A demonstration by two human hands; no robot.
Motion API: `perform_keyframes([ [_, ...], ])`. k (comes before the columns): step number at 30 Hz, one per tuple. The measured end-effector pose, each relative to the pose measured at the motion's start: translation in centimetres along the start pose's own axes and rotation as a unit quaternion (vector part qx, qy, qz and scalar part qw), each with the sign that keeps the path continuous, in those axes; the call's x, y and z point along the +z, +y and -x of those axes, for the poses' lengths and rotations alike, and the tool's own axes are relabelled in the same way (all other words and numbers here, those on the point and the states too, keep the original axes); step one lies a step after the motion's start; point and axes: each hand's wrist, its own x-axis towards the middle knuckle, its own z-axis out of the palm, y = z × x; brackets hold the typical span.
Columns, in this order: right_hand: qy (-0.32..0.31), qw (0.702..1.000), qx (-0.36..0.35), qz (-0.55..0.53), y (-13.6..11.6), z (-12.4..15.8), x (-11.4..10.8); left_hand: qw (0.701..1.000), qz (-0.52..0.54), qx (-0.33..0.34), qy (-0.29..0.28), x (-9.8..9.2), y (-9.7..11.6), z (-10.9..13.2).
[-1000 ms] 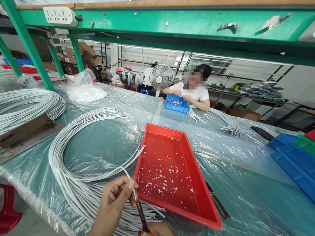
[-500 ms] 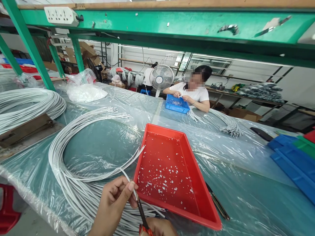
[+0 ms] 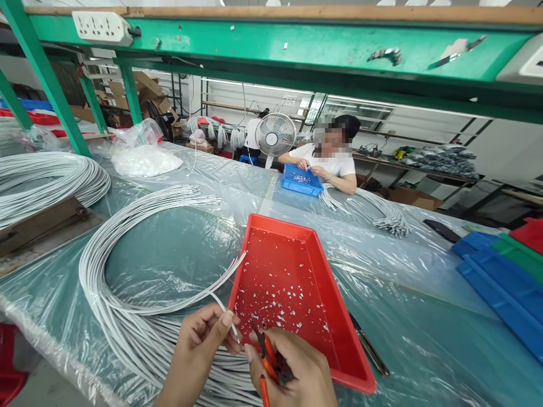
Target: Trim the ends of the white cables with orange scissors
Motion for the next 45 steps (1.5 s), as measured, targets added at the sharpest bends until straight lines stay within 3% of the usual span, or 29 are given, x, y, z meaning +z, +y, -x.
perform_keyframes([
  [9,-0.036,0.990,-0.111,0.080,-0.3,-0.7,-0.2,0.998,-0.059,0.031,0.008,0.0,-0.1,0.0],
  [17,-0.125,0.988,-0.033,0.088,-0.1,-1.6,-0.5,0.994,-0.096,0.043,-0.029,-0.4,-0.2,-0.1],
  [24,-0.211,0.968,0.087,-0.106,-0.5,-3.0,-0.5,0.994,-0.050,0.013,-0.091,-0.6,0.6,-0.1],
  [28,-0.225,0.921,0.202,-0.244,-0.1,-3.0,-0.1,0.993,0.002,0.008,-0.119,-0.9,0.7,-0.2],
  [33,-0.221,0.854,0.230,-0.411,0.7,-2.2,0.6,0.987,0.037,0.001,-0.156,-1.3,0.4,0.0],
  [37,-0.222,0.810,0.257,-0.478,1.0,-1.9,1.3,0.987,0.082,0.007,-0.137,-1.0,-0.1,0.2],
  [42,-0.233,0.770,0.293,-0.518,0.8,-1.6,2.1,0.992,0.109,-0.002,-0.055,-0.3,-0.6,0.1],
  [43,-0.227,0.775,0.293,-0.512,0.9,-1.5,2.1,0.994,0.101,0.006,-0.032,-0.2,-0.6,0.1],
  [45,-0.189,0.824,0.276,-0.458,1.0,-1.3,2.1,0.997,0.070,0.021,0.014,-0.1,-0.6,-0.1],
])
